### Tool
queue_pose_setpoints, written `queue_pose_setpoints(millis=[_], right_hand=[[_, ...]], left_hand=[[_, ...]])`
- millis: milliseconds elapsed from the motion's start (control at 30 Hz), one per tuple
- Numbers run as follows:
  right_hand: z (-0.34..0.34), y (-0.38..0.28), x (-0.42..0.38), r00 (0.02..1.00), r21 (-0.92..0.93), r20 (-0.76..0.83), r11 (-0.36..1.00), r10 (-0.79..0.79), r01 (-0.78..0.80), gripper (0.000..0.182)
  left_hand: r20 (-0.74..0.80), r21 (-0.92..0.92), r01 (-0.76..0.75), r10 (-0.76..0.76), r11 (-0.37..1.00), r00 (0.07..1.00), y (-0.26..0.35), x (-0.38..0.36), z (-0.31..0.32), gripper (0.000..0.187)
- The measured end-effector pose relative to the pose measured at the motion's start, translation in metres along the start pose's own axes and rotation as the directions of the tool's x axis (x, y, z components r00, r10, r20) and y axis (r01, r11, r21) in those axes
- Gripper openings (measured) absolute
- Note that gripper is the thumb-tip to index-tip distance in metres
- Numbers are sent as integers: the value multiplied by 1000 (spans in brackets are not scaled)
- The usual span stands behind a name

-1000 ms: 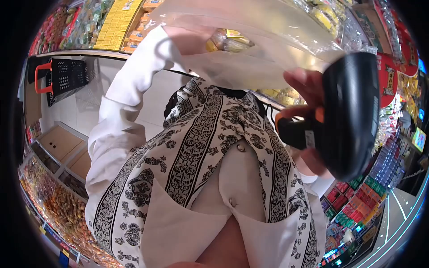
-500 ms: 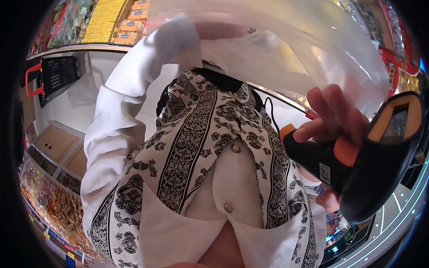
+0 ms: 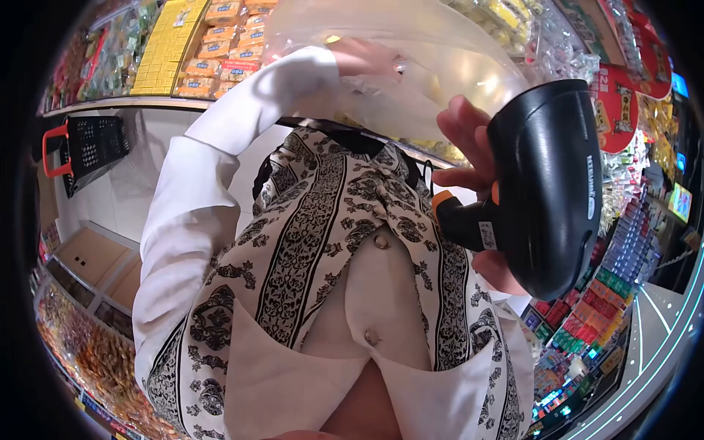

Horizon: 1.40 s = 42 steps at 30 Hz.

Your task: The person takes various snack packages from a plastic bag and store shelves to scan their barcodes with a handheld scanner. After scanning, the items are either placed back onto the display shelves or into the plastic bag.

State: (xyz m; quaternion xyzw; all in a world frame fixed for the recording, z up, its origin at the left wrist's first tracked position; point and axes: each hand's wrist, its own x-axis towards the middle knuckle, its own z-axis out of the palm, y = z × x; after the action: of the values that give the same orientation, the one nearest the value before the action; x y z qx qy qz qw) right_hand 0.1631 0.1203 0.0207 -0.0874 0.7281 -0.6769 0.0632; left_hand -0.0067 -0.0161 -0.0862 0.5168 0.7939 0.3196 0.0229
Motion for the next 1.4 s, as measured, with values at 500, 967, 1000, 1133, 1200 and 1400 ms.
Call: queue_pose_setpoints(millis=[500, 967, 1000, 1133, 1200, 1400], right_hand=[[-31, -1, -13, 891, 200, -443, 959, -95, 201, 74], [-3, 30, 14, 917, 24, -352, 981, 187, -190, 59], [0, 33, 9, 896, -66, -410, 974, 172, -218, 57], [1, 22, -10, 895, -285, -441, 936, 64, -208, 49], [6, 12, -10, 951, -588, -289, 804, -107, -88, 50], [9, 12, -20, 1000, -303, 28, 953, 12, -3, 60]], left_hand=[[-51, -312, 366, -400, 877, 915, 29, -88, -115, 33], [-137, -511, -379, -362, -772, 922, 42, -56, -19, 67], [-93, -556, -371, -387, -744, 917, 39, -55, -15, 74], [11, -660, -385, -521, -645, 853, 39, -52, -21, 69], [9, -632, -398, -520, -665, 854, 40, -48, -18, 73], [-58, -565, -332, -365, -755, 929, 43, -38, -12, 82]])
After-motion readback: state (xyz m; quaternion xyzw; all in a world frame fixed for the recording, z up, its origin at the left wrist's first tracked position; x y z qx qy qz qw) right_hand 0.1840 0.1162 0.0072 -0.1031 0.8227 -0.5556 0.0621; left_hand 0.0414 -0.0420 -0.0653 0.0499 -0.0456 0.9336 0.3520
